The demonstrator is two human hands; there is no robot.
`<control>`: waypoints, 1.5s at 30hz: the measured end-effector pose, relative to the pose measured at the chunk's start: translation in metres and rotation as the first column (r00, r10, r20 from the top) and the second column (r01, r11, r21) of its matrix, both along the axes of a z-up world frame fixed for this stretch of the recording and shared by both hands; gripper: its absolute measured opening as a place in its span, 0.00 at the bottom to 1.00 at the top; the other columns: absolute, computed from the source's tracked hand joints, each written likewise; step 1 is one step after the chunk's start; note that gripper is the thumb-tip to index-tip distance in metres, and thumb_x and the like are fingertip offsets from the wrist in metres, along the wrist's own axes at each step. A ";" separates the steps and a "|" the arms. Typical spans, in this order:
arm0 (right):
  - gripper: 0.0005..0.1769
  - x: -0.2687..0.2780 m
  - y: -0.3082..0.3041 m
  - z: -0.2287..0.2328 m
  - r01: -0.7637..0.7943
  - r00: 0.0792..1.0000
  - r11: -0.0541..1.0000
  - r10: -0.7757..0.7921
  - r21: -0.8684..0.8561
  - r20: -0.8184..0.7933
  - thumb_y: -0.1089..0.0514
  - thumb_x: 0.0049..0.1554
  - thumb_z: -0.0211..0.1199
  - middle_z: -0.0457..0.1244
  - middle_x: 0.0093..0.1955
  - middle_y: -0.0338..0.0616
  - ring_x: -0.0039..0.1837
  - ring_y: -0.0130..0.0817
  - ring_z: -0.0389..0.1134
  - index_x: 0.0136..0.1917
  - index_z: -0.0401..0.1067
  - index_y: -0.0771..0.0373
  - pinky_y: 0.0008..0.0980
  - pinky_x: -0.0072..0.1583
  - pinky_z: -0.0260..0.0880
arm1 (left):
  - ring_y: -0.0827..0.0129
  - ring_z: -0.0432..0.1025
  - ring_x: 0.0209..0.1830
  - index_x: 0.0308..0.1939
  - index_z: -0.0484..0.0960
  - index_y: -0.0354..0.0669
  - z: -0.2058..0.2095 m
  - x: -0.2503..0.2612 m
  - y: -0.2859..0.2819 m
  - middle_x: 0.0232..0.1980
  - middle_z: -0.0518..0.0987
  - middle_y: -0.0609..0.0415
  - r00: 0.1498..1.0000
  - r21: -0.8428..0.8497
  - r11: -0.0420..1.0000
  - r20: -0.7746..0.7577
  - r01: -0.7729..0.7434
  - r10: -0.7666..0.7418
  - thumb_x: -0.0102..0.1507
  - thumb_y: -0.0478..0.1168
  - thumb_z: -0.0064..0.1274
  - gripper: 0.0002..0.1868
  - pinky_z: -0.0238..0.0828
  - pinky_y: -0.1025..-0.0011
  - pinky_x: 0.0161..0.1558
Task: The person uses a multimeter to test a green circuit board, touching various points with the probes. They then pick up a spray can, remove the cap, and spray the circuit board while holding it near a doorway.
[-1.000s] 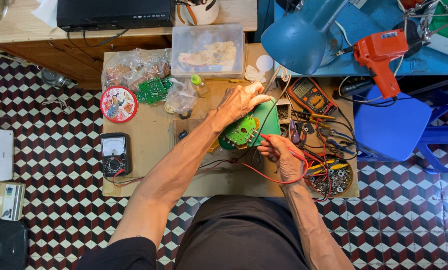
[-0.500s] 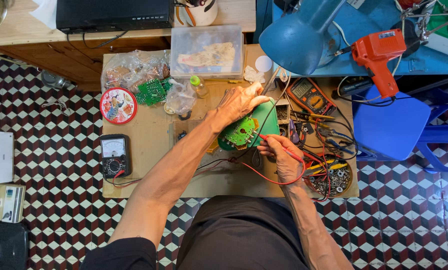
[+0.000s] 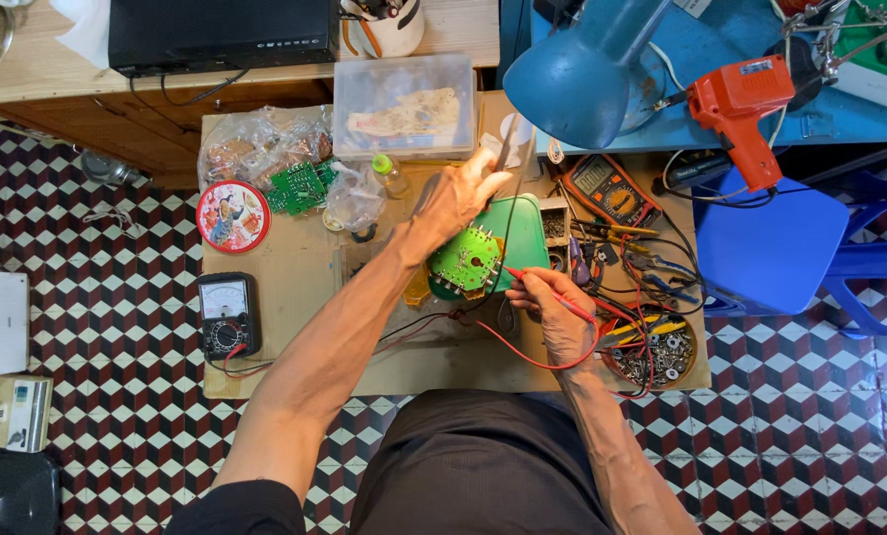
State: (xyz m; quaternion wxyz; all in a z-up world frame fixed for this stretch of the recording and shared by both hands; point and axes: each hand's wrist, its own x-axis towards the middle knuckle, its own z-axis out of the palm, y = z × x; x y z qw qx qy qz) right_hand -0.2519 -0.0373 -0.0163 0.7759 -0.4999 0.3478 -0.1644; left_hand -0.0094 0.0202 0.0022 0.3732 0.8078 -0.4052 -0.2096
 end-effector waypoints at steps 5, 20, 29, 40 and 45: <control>0.15 -0.001 0.000 -0.004 -0.006 1.000 1.000 0.006 -0.006 0.018 0.58 0.62 0.62 0.71 0.52 0.51 0.50 0.36 0.75 0.57 0.75 0.71 0.29 0.52 0.77 | 0.67 0.81 0.29 0.51 0.74 0.44 0.016 -0.019 0.042 0.34 0.85 0.51 0.922 -0.149 0.938 -0.282 -0.313 0.263 0.70 0.48 0.48 0.13 0.78 0.68 0.31; 0.16 -0.003 -0.003 -0.016 -0.035 0.999 0.999 0.036 -0.017 0.023 0.57 0.63 0.61 0.71 0.51 0.52 0.51 0.37 0.75 0.58 0.73 0.72 0.31 0.54 0.77 | 0.70 0.79 0.41 0.54 0.76 0.35 -0.001 -0.131 0.131 0.45 0.83 0.49 0.624 -0.374 0.575 -0.710 -0.727 0.328 0.72 0.45 0.47 0.15 0.80 0.71 0.47; 0.16 -0.004 -0.002 -0.019 -0.068 0.997 0.996 0.070 -0.051 0.038 0.57 0.63 0.61 0.70 0.51 0.52 0.51 0.36 0.74 0.59 0.73 0.71 0.30 0.55 0.76 | 0.70 0.80 0.38 0.50 0.82 0.37 0.043 -0.169 0.135 0.42 0.84 0.50 0.680 -0.256 0.663 -0.512 -0.704 0.525 0.72 0.47 0.47 0.16 0.78 0.72 0.42; 0.16 -0.004 -0.007 -0.023 -0.059 0.997 0.998 0.060 -0.019 0.048 0.57 0.63 0.61 0.70 0.51 0.52 0.52 0.37 0.74 0.58 0.73 0.72 0.31 0.55 0.76 | 0.53 0.78 0.47 0.52 0.81 0.37 0.046 -0.141 0.133 0.47 0.83 0.43 0.896 -0.292 0.848 -0.105 -0.442 0.431 0.73 0.42 0.48 0.12 0.74 0.61 0.47; 0.16 -0.006 -0.001 -0.022 -0.023 0.999 0.999 0.025 -0.044 0.044 0.57 0.64 0.61 0.70 0.52 0.52 0.52 0.37 0.74 0.59 0.73 0.72 0.33 0.56 0.76 | 0.50 0.75 0.49 0.55 0.79 0.40 0.026 -0.123 0.132 0.50 0.83 0.45 0.951 -0.243 0.950 0.187 -0.199 0.247 0.69 0.37 0.49 0.12 0.75 0.58 0.45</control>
